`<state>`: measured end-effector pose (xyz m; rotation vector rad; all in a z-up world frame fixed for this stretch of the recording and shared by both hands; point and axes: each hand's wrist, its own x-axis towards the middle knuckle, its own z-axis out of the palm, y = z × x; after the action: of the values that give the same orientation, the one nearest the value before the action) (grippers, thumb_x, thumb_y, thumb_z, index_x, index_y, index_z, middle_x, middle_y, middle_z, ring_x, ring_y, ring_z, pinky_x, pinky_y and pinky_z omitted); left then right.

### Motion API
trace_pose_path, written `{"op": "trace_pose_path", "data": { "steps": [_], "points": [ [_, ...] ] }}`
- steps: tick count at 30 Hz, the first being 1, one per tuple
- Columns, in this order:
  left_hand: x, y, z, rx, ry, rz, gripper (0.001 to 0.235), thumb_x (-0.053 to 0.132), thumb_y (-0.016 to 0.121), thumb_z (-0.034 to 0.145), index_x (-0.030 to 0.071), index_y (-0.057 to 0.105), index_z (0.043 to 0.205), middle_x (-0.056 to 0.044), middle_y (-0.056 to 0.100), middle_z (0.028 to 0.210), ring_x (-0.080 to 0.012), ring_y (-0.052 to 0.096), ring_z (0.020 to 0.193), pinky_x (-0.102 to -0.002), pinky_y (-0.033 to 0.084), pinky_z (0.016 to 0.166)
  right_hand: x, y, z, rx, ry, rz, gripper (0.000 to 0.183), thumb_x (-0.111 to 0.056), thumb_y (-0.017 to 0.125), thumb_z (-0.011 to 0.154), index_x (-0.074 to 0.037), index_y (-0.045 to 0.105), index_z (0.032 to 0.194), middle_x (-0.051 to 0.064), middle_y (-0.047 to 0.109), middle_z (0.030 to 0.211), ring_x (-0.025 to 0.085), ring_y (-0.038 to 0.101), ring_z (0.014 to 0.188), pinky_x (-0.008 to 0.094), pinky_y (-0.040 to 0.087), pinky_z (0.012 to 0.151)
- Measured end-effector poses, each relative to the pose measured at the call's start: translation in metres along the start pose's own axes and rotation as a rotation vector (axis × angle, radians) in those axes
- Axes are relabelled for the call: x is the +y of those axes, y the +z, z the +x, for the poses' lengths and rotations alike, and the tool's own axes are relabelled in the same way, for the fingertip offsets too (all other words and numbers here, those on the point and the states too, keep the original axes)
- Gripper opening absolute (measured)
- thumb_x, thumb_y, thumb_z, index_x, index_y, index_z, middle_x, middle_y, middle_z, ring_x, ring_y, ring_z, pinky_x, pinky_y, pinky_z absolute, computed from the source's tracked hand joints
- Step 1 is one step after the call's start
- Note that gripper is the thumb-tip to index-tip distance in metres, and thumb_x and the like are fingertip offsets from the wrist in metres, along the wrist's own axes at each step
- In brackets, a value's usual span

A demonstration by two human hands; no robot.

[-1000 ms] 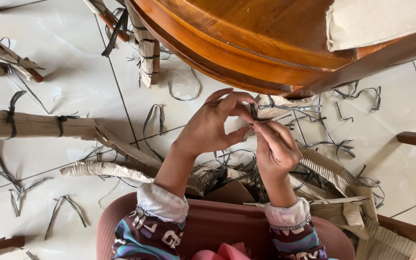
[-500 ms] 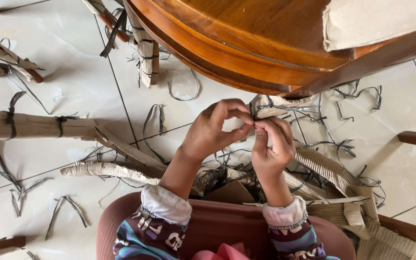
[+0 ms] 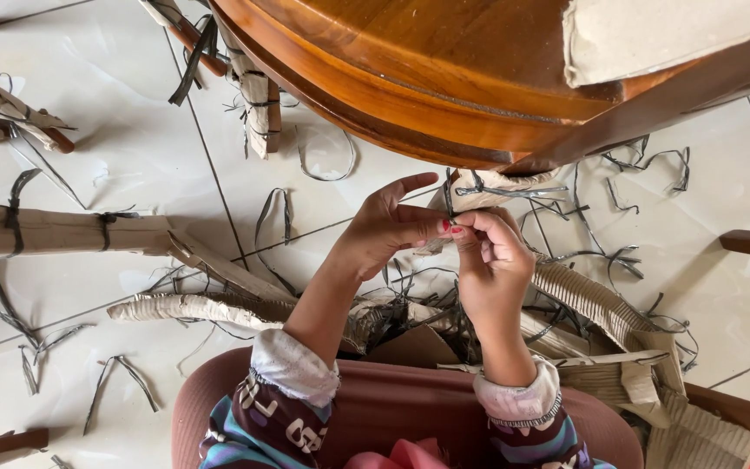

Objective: Wrapping wooden chair legs with corrugated cardboard and securing them with plastic ties for protection during transport.

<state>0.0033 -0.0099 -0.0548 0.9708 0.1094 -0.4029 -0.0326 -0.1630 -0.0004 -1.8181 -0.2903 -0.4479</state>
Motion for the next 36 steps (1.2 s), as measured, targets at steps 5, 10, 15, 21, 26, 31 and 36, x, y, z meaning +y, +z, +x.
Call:
{"op": "trace_pose_path", "data": {
  "steps": [5, 10, 15, 21, 26, 31, 36],
  "points": [
    [-0.003, 0.002, 0.002, 0.023, 0.028, -0.014, 0.088, -0.001, 0.088, 0.075, -0.006, 0.039, 0.149, -0.022, 0.077, 0.096, -0.022, 0.076, 0.082, -0.02, 0.06, 0.067, 0.008, -0.005, -0.002, -0.019, 0.084, 0.067, 0.008, 0.013, 0.067, 0.095, 0.006, 0.069, 0.094, 0.015, 0.065, 0.088, 0.023, 0.07, 0.079, 0.033, 0.056, 0.075],
    [0.001, 0.003, 0.0, 0.045, 0.056, 0.041, 0.082, -0.003, 0.086, 0.076, -0.004, 0.043, 0.146, -0.018, 0.076, 0.092, -0.0185, 0.074, 0.079, -0.025, 0.063, 0.07, 0.01, -0.004, -0.009, -0.007, 0.2, 0.16, 0.01, 0.014, 0.073, 0.09, 0.006, 0.073, 0.095, 0.016, 0.069, 0.09, 0.018, 0.069, 0.083, 0.032, 0.057, 0.079],
    [0.027, 0.024, -0.023, 0.129, 0.118, 0.289, 0.07, -0.001, 0.08, 0.073, 0.0, 0.045, 0.134, -0.013, 0.074, 0.082, -0.0176, 0.072, 0.074, -0.03, 0.062, 0.074, 0.003, -0.002, -0.008, -0.014, 0.228, 0.128, 0.014, 0.015, 0.073, 0.088, 0.005, 0.07, 0.097, 0.013, 0.067, 0.086, 0.014, 0.062, 0.074, 0.03, 0.057, 0.074],
    [0.035, 0.037, -0.03, 0.272, 0.428, 0.639, 0.053, 0.004, 0.069, 0.067, 0.006, 0.044, 0.113, -0.004, 0.068, 0.067, -0.0192, 0.067, 0.068, -0.034, 0.058, 0.082, 0.007, -0.001, -0.01, -0.025, 0.133, 0.011, 0.019, 0.019, 0.071, 0.088, 0.002, 0.07, 0.096, 0.013, 0.069, 0.086, 0.014, 0.064, 0.076, 0.03, 0.057, 0.074],
    [0.028, 0.031, -0.02, 0.326, 0.657, 0.654, 0.048, -0.005, 0.065, 0.069, 0.01, 0.041, 0.108, -0.004, 0.066, 0.068, -0.0198, 0.067, 0.071, -0.037, 0.057, 0.084, 0.011, -0.012, -0.008, -0.052, 0.038, -0.016, 0.024, 0.025, 0.067, 0.085, 0.002, 0.067, 0.089, 0.018, 0.068, 0.085, 0.024, 0.066, 0.075, 0.036, 0.058, 0.074],
    [0.024, 0.035, -0.013, 0.38, 0.783, 0.628, 0.046, -0.008, 0.066, 0.073, 0.013, 0.038, 0.103, -0.005, 0.068, 0.073, -0.0188, 0.066, 0.069, -0.036, 0.057, 0.085, 0.003, -0.028, -0.001, -0.073, 0.026, -0.05, 0.021, 0.025, 0.068, 0.086, 0.004, 0.067, 0.089, 0.017, 0.069, 0.085, 0.023, 0.066, 0.076, 0.035, 0.056, 0.075],
    [0.012, 0.03, -0.001, 0.363, 0.776, 0.568, 0.042, -0.007, 0.066, 0.074, 0.013, 0.04, 0.1, -0.005, 0.07, 0.077, -0.0181, 0.068, 0.071, -0.036, 0.057, 0.085, 0.005, -0.036, 0.0, -0.048, 0.044, -0.045, 0.021, 0.024, 0.073, 0.086, 0.005, 0.066, 0.088, 0.016, 0.069, 0.086, 0.018, 0.064, 0.074, 0.032, 0.054, 0.072]
  ]
}}
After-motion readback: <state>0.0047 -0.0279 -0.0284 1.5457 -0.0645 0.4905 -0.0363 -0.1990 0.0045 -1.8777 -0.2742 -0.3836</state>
